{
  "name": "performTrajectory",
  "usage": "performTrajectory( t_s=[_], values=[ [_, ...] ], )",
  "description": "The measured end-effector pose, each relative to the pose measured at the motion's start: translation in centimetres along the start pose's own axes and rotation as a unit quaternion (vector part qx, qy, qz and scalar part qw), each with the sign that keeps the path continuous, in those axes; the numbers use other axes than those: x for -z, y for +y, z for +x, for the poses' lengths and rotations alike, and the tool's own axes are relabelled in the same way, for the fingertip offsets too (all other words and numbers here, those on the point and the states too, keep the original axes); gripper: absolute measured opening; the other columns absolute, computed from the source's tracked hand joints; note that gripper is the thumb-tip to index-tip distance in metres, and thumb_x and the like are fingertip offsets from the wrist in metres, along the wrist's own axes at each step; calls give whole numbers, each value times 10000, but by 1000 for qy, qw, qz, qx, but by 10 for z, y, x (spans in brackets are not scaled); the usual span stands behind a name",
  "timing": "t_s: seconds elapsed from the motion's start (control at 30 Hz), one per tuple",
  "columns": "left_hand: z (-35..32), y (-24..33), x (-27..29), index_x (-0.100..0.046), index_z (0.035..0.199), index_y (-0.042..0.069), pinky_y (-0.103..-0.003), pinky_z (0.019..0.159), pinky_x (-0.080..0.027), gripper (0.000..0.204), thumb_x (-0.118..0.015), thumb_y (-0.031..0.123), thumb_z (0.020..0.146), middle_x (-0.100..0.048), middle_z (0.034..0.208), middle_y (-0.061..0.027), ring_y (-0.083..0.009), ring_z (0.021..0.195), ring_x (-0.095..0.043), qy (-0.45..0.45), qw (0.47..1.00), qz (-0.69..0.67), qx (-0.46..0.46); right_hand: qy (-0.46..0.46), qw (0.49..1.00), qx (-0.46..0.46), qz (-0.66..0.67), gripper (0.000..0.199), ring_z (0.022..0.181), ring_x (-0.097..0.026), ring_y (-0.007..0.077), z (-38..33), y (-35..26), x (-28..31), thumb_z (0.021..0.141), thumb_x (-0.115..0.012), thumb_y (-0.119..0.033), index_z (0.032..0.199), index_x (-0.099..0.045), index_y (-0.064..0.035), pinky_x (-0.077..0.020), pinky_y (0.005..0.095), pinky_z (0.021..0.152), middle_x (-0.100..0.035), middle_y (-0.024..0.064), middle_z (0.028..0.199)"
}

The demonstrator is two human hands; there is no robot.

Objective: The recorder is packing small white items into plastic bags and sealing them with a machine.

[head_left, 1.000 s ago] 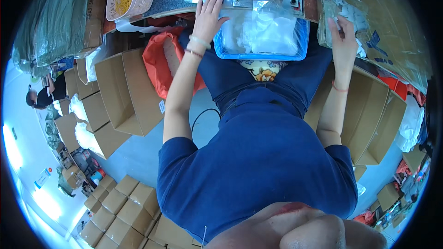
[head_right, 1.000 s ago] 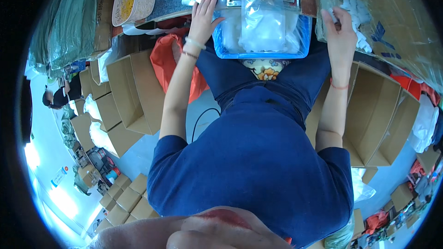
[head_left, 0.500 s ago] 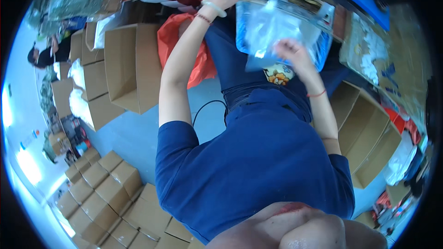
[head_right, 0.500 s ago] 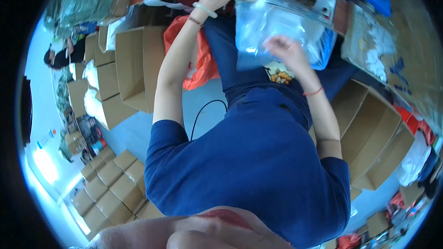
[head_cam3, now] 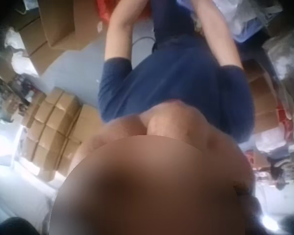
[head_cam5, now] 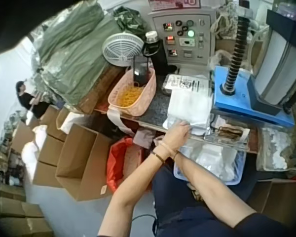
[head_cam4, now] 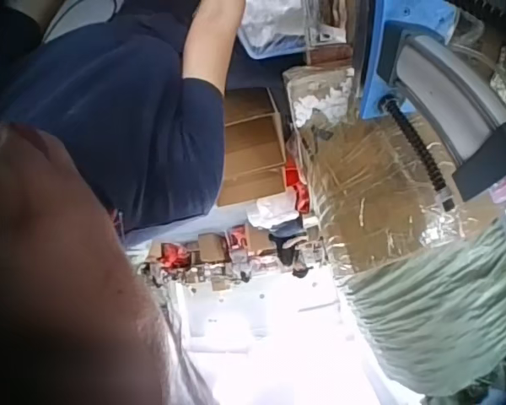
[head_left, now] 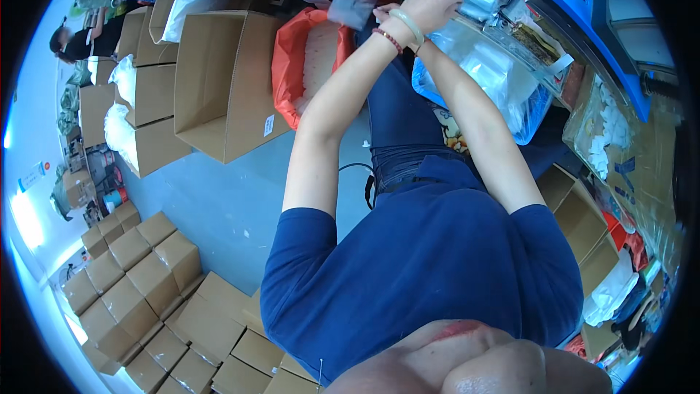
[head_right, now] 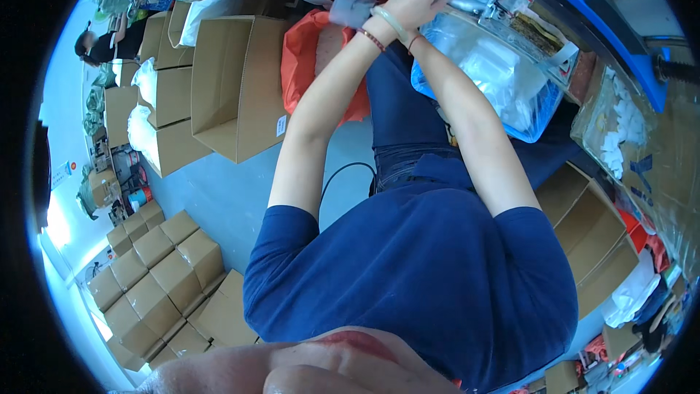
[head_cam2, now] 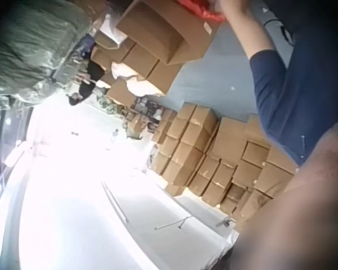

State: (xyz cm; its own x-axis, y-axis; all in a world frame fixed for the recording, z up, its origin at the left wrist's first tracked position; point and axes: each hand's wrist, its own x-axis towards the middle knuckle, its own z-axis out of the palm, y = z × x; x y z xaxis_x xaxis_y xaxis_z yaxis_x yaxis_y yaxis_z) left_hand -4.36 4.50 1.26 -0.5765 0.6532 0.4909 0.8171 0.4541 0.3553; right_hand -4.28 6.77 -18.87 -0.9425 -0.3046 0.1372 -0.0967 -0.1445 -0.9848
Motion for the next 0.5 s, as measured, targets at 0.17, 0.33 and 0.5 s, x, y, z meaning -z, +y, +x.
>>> performTrajectory(
  t_s=[0.17,0.33,0.5],
  values=[
    [-49,-10,6,-713,866,74,-378,820,-498,101,-688,108,774,-701,938,-32,-237,920,-622,137,990,34,20,48,967,116,-221,339,872,-596,89,-72,-35,-37,924,-683,-279,1160,-639,-40,-497,247,784,-664,31,1046],
    [-44,28,32,-733,886,53,-348,809,-528,119,-715,71,770,-723,914,-68,-240,893,-672,202,975,-46,84,-5,969,-247,-12,256,797,-606,95,-151,-200,18,942,-652,-180,1141,-672,-20,-493,239,761,-674,31,942],
    [-51,94,64,-756,974,15,-217,742,-515,187,-777,136,832,-750,894,-57,-63,805,-656,114,905,-284,296,165,964,-165,-124,229,862,-596,64,-227,-289,69,911,-689,-83,1133,-683,-27,-470,199,767,-677,12,995]
  ],
)
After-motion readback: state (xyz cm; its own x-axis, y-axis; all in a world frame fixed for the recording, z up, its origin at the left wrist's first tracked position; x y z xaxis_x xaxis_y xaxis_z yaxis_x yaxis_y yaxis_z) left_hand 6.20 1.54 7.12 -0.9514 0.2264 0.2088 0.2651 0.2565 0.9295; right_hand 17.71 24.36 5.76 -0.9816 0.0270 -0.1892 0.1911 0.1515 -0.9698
